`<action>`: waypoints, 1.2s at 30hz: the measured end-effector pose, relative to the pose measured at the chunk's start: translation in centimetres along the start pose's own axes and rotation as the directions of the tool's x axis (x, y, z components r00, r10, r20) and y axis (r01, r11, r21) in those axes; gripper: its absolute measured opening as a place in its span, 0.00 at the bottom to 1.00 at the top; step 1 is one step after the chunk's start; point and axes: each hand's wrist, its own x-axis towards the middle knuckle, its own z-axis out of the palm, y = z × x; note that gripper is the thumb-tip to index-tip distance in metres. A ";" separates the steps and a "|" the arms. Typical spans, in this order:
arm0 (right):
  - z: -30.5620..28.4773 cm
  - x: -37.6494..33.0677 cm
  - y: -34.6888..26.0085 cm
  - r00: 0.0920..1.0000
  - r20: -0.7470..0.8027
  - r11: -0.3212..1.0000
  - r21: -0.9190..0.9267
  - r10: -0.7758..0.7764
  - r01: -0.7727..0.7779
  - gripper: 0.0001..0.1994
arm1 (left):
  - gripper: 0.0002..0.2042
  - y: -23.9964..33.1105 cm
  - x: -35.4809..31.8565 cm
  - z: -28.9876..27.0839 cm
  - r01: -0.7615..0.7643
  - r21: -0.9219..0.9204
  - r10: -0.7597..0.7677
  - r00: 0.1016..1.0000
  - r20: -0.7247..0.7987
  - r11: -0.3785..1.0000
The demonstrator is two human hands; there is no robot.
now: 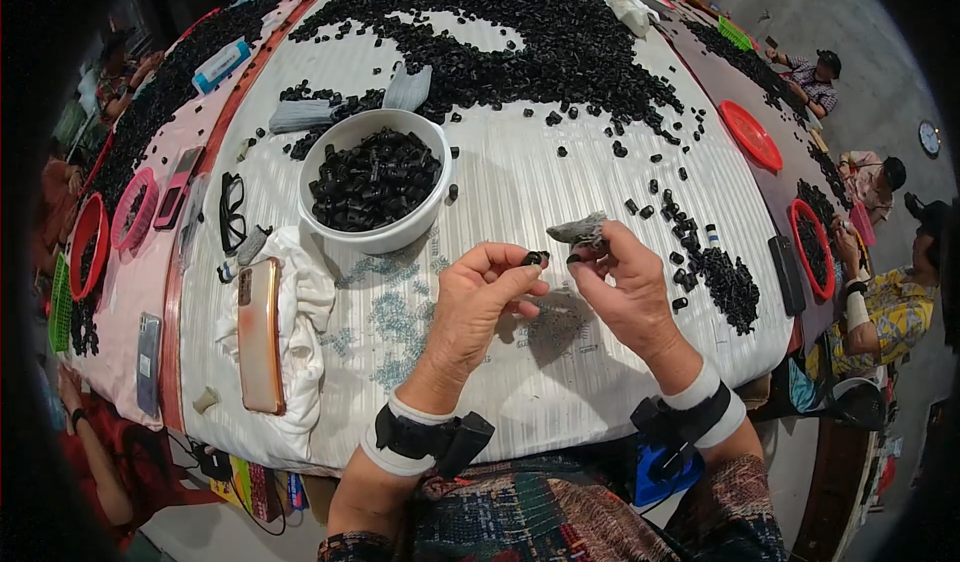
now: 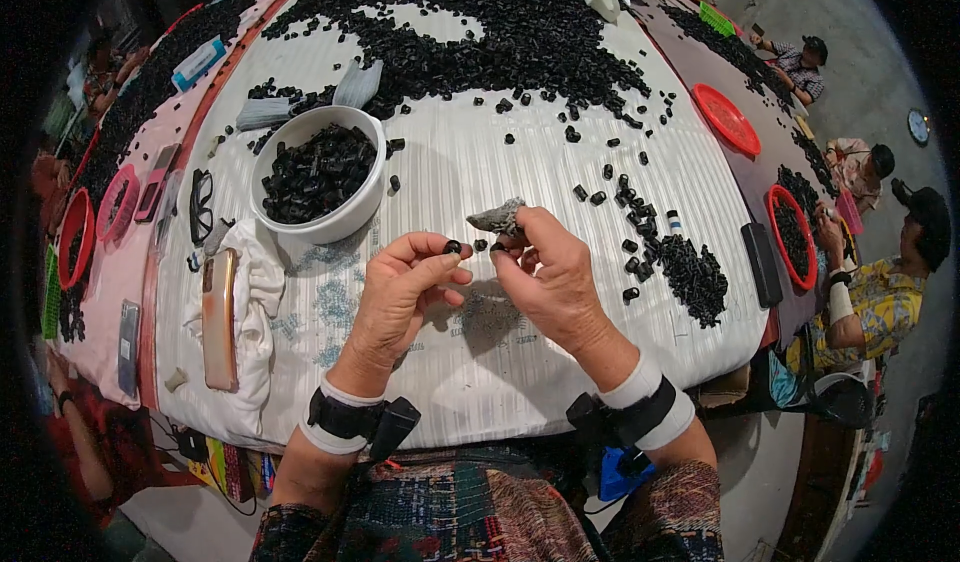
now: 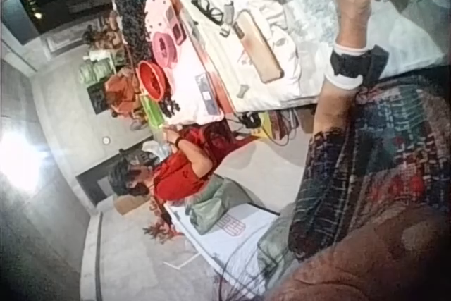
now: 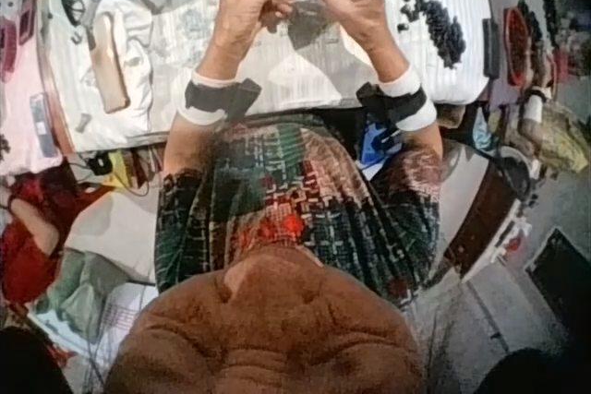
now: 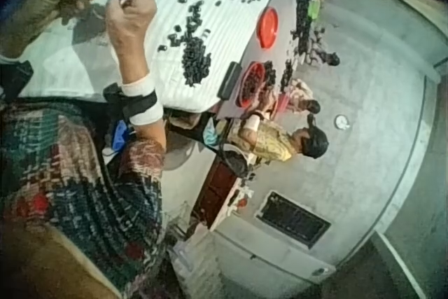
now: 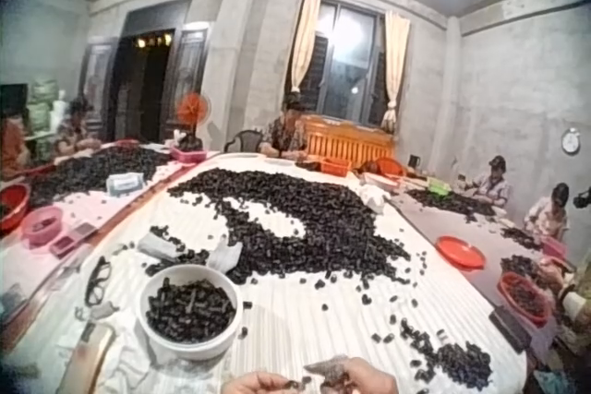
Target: The person is manually assembling small black plastic components by fitting them together or onto a larger part.
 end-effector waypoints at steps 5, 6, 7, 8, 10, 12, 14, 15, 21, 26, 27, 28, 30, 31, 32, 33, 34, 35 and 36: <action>1.0 -0.6 -0.1 0.998 -0.055 0.967 0.253 -0.025 0.038 0.11 | 0.10 -0.1 -0.2 0.2 0.027 -0.071 -0.021 0.995 0.093 0.997; 1.0 -0.6 0.0 0.997 -0.034 0.984 0.164 -0.064 0.069 0.11 | 0.09 -0.2 -0.2 0.2 0.020 -0.072 -0.012 0.994 0.110 0.997; 1.1 -0.6 0.1 0.995 -0.010 0.992 0.074 -0.101 0.101 0.11 | 0.09 -0.2 -0.2 0.2 0.022 -0.069 -0.014 0.994 0.111 0.997; 0.9 -0.6 -0.4 0.996 -0.015 0.994 0.060 -0.087 0.088 0.10 | 0.09 -0.3 -0.1 0.2 0.009 -0.033 -0.005 0.994 0.108 0.999; 0.7 -0.6 -0.9 0.998 -0.015 0.995 0.075 -0.063 0.064 0.10 | 0.09 -0.2 -0.2 0.3 0.001 0.009 -0.002 0.995 0.102 1.000; 0.4 -0.4 -1.3 0.999 -0.016 0.995 0.088 -0.036 0.037 0.10 | 0.09 0.1 -0.3 0.5 0.001 0.065 -0.009 0.993 0.121 0.998; -0.1 -0.3 -1.5 0.996 0.061 0.998 -0.018 -0.065 0.066 0.10 | 0.09 -0.1 -0.3 0.5 -0.005 0.067 -0.004 0.991 0.131 0.998; -0.2 -0.3 -1.3 0.996 0.059 0.998 -0.011 -0.063 0.064 0.10 | 0.09 -0.1 -0.3 0.5 -0.021 0.065 0.012 0.990 0.138 0.998; -0.3 -0.6 -1.6 0.998 0.038 0.994 0.105 -0.042 0.037 0.11 | 0.09 -0.2 -0.2 0.5 0.005 0.048 -0.011 0.993 0.117 0.999; -0.5 -0.7 -1.8 0.999 -0.048 0.982 0.187 0.018 -0.009 0.08 | 0.09 0.2 -0.4 0.7 0.024 0.099 -0.034 0.994 0.100 0.995; -0.5 -0.7 -1.7 0.996 -0.074 0.991 0.116 -0.058 0.066 0.08 | 0.10 0.2 -0.5 0.7 0.015 0.105 -0.024 0.996 0.089 0.994; -0.3 -0.7 -1.6 0.996 -0.071 0.991 0.115 -0.059 0.067 0.08 | 0.10 0.2 -0.5 0.8 0.014 0.103 -0.023 0.996 0.088 0.995; 0.3 -0.7 -0.9 0.980 -0.147 0.985 0.092 -0.132 0.147 0.09 | 0.10 0.2 -0.5 0.7 -0.007 0.115 -0.004 0.996 0.094 0.993; 0.6 -0.8 -0.7 0.981 -0.145 0.985 0.091 -0.132 0.146 0.09 | 0.10 0.2 -0.5 0.8 -0.007 0.113 -0.004 0.996 0.093 0.994; 1.0 -0.8 -0.5 0.975 -0.167 0.983 0.084 -0.148 0.163 0.09 | 0.09 0.2 -0.4 0.8 -0.003 0.129 -0.007 0.997 0.078 0.992; 1.2 -0.8 -0.4 0.969 -0.187 0.980 0.080 -0.163 0.180 0.10 | 0.09 0.2 -0.5 0.8 0.000 0.146 -0.009 0.998 0.060 0.989; 1.3 -0.9 -0.3 0.969 -0.185 0.980 0.082 -0.162 0.180 0.10 | 0.09 0.2 -0.5 0.8 0.000 0.146 -0.009 0.998 0.058 0.989; 1.3 -0.9 -0.3 0.967 -0.179 0.981 0.039 -0.179 0.189 0.10 | 0.09 0.2 -0.5 0.8 -0.003 0.138 -0.005 0.998 0.060 0.990; 1.3 -0.9 -0.2 0.966 -0.173 0.981 -0.004 -0.194 0.196 0.10 | 0.09 0.2 -0.5 0.7 -0.006 0.130 -0.002 0.998 0.061 0.991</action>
